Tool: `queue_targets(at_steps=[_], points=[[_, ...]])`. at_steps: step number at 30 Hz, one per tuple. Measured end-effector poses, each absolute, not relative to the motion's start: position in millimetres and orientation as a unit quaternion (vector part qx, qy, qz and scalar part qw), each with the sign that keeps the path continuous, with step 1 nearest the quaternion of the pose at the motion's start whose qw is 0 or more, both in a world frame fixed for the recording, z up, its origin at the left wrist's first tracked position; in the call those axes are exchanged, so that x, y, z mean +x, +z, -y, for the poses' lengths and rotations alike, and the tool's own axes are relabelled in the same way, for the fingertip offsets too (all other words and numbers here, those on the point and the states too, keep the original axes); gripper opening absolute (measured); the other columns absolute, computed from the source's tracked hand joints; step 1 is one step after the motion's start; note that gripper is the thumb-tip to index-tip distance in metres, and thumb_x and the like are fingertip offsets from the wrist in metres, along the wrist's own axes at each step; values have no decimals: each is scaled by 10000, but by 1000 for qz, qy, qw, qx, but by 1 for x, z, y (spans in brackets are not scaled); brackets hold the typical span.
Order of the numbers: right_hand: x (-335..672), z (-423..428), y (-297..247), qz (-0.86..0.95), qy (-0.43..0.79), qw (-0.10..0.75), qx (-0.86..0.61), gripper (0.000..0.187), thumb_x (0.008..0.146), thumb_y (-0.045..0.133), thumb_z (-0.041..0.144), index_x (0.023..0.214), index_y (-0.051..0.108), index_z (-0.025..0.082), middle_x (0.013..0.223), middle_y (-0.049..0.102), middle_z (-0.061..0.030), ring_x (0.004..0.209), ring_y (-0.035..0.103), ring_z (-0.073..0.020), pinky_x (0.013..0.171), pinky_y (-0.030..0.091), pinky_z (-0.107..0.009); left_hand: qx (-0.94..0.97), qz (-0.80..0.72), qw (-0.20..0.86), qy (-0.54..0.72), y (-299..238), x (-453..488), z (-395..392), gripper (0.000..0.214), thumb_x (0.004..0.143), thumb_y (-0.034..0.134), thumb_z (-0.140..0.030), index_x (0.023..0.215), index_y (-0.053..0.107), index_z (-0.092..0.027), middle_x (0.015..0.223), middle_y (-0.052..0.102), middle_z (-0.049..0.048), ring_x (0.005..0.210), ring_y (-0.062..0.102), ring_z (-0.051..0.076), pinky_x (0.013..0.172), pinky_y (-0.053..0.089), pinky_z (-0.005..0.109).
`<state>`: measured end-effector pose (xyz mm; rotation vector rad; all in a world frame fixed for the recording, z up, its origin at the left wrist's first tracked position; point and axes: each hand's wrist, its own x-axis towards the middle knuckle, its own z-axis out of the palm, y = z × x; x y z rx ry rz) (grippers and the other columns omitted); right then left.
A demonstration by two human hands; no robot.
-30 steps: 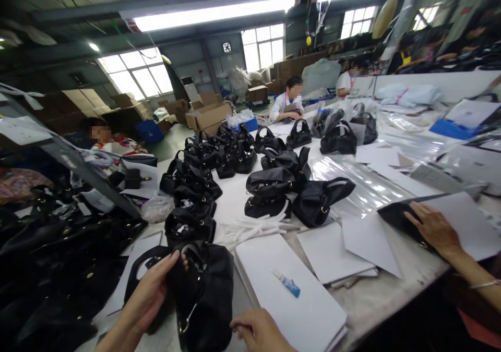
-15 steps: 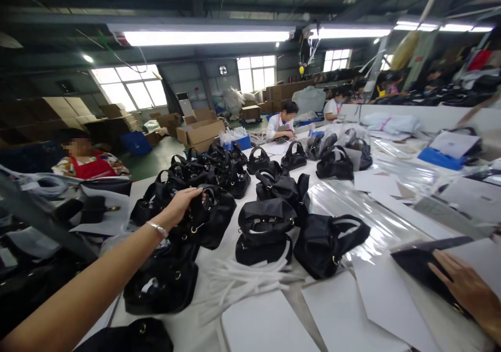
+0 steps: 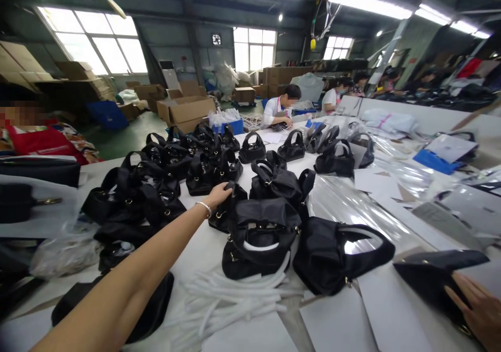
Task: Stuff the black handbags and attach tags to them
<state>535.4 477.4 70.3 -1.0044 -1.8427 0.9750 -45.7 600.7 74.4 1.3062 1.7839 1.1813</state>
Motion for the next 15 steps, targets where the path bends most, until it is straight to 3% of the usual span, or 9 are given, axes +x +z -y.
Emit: queue_targets(at_steps=[3,7,9,11,13,15], points=[[568,-475,61,732,308,424,-434,608,535,679,454,1119,585,597,1118,681,-37,1043,620,-395,596,591,-437,504,-694,284,429,64,-56,-588,497,676,683,-156,1168,618,-132,1112,685,151,1086,590,308,966,404,402],[530,-451,79,698,167,476,-508,172,734,564,515,828,703,552,985,737,8,987,661,-315,523,537,-362,544,-696,224,412,75,-68,-550,599,746,638,-190,1327,505,-139,1360,540,147,1252,490,288,1065,352,399],[458,-418,88,725,286,423,-462,231,817,485,509,835,713,542,914,745,34,911,693,-265,562,559,-346,574,-689,214,388,88,-72,-519,519,802,588,-240,1310,531,-154,1346,558,130,1218,528,274,1018,422,397],[370,-372,85,738,379,360,-427,333,869,416,502,952,733,446,957,737,1,921,689,-265,635,590,-374,593,-677,228,372,105,-77,-477,436,827,568,-292,1245,594,-173,1302,598,111,1175,565,265,951,486,385],[292,-323,68,756,420,311,-394,270,850,517,452,948,752,362,897,739,-24,832,700,-243,648,594,-340,598,-669,237,373,128,-84,-427,402,830,575,-337,1201,627,-190,1283,615,95,1153,584,250,938,505,373],[240,-285,48,761,451,274,-377,264,888,503,367,932,756,308,805,734,-35,732,693,-206,652,582,-306,580,-678,234,388,153,-91,-369,398,839,570,-382,1183,639,-195,1279,622,83,1157,587,234,992,476,368]])
